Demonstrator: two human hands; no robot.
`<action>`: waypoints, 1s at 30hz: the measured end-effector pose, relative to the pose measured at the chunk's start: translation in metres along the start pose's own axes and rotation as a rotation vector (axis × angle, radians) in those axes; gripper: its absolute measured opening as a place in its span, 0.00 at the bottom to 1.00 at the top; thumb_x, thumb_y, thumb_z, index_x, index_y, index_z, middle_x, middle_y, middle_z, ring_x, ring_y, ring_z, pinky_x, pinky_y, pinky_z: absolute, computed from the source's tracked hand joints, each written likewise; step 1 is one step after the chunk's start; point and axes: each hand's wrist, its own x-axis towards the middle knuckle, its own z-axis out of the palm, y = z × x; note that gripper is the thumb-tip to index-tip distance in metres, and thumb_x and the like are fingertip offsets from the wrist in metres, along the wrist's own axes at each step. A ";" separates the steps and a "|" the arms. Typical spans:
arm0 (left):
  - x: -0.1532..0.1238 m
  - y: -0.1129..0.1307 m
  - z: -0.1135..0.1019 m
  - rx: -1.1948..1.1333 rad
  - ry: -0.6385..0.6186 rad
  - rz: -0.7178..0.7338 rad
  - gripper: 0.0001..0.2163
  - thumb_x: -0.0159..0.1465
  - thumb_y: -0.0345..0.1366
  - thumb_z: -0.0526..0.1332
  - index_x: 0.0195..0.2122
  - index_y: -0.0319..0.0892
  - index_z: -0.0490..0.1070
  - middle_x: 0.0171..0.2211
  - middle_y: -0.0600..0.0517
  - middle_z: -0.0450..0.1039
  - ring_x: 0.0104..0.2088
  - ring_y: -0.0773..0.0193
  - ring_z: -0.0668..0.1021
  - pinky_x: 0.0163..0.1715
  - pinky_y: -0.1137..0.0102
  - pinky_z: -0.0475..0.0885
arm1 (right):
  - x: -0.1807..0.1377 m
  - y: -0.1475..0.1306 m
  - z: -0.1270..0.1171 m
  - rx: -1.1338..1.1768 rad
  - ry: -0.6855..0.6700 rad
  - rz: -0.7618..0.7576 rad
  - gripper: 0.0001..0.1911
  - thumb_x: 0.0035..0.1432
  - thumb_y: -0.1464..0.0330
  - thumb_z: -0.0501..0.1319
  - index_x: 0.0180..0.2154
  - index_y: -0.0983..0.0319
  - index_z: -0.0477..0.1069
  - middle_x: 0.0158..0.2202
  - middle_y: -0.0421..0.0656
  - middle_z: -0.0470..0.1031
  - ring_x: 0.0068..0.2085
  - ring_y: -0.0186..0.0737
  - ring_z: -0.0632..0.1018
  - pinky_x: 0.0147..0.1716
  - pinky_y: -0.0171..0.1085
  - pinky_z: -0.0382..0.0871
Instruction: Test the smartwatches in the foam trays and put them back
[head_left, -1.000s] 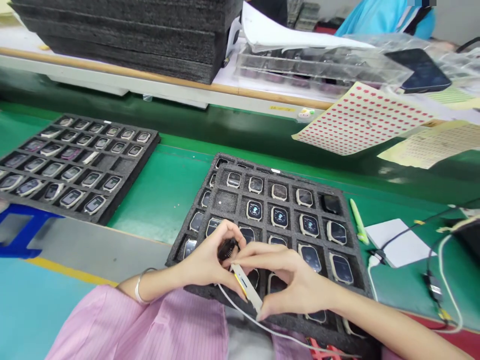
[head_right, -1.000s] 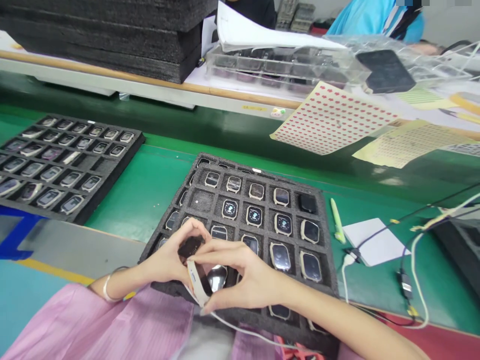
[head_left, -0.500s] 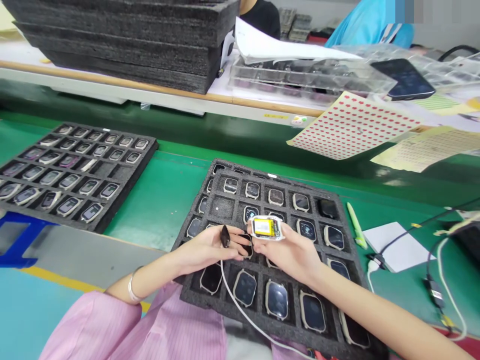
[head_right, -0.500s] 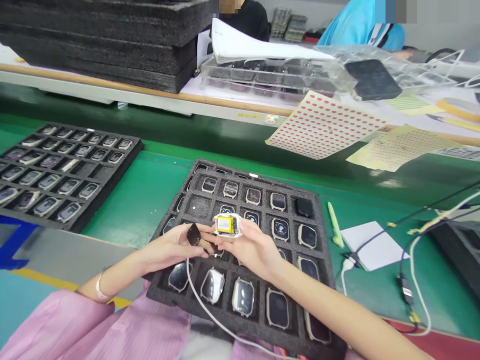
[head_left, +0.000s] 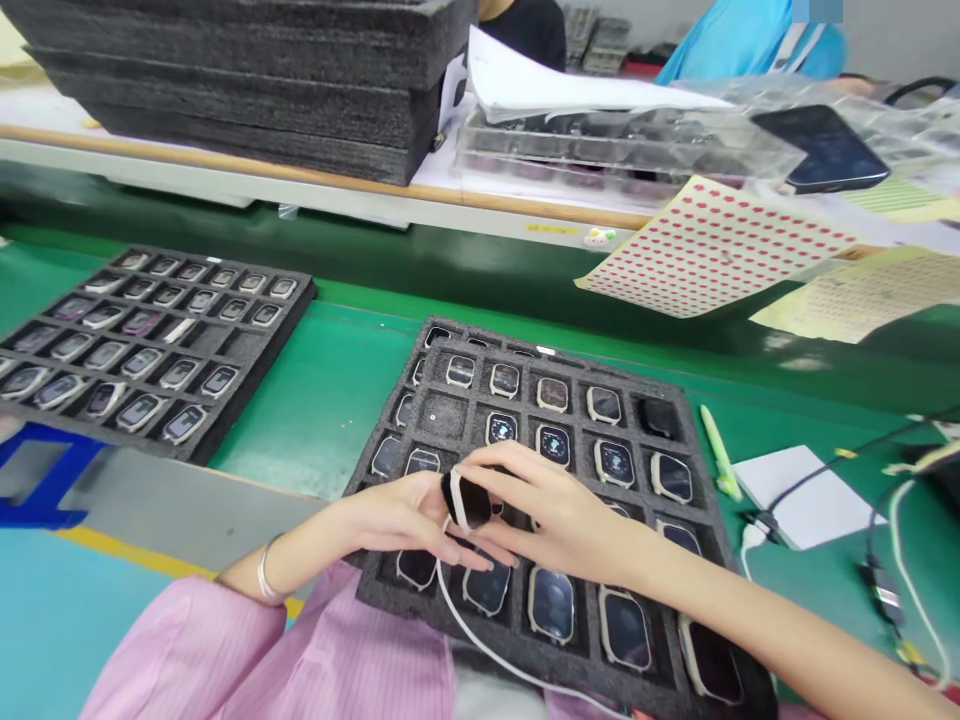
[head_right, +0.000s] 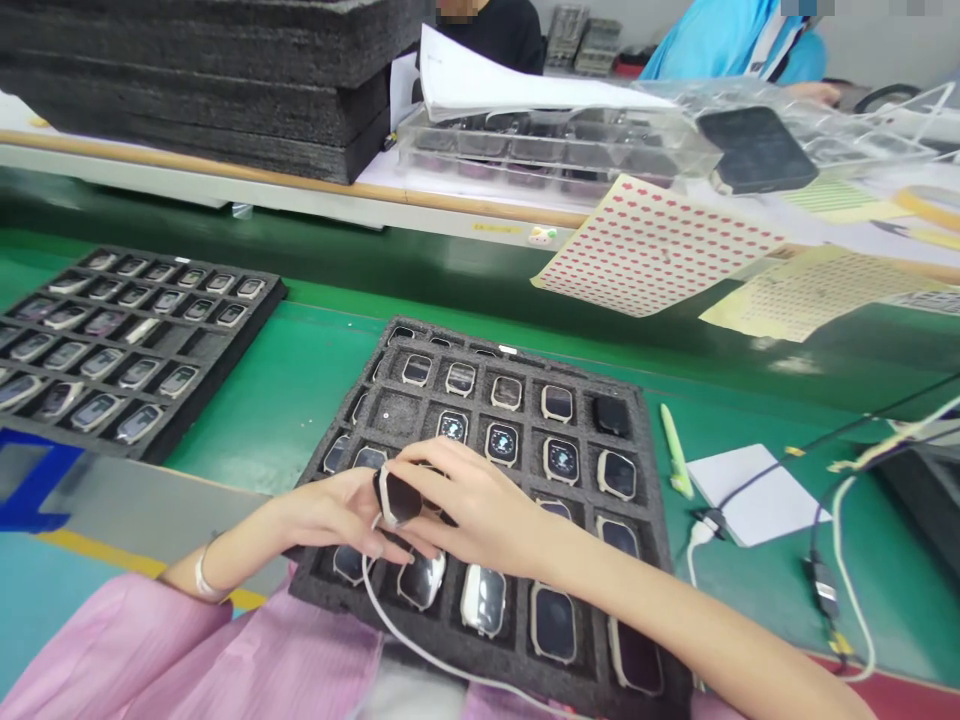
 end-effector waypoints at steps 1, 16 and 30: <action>0.001 0.000 -0.001 0.012 0.003 -0.021 0.23 0.49 0.21 0.67 0.49 0.38 0.72 0.42 0.44 0.77 0.46 0.50 0.79 0.48 0.58 0.73 | 0.000 0.000 0.002 -0.060 -0.019 -0.015 0.17 0.63 0.68 0.59 0.53 0.64 0.67 0.52 0.53 0.69 0.51 0.47 0.72 0.49 0.46 0.71; 0.000 -0.020 0.016 0.374 0.498 0.198 0.14 0.59 0.34 0.66 0.45 0.39 0.70 0.37 0.51 0.72 0.38 0.61 0.78 0.37 0.66 0.79 | -0.002 -0.005 0.022 -0.279 0.124 -0.006 0.18 0.60 0.73 0.58 0.52 0.71 0.66 0.42 0.55 0.70 0.43 0.51 0.75 0.39 0.46 0.76; -0.006 -0.024 0.015 0.349 0.521 0.180 0.16 0.61 0.45 0.63 0.37 0.37 0.65 0.15 0.54 0.72 0.13 0.67 0.74 0.14 0.78 0.68 | 0.002 0.014 0.037 0.213 0.222 -0.035 0.27 0.59 0.68 0.65 0.58 0.60 0.62 0.44 0.48 0.70 0.43 0.43 0.74 0.41 0.42 0.74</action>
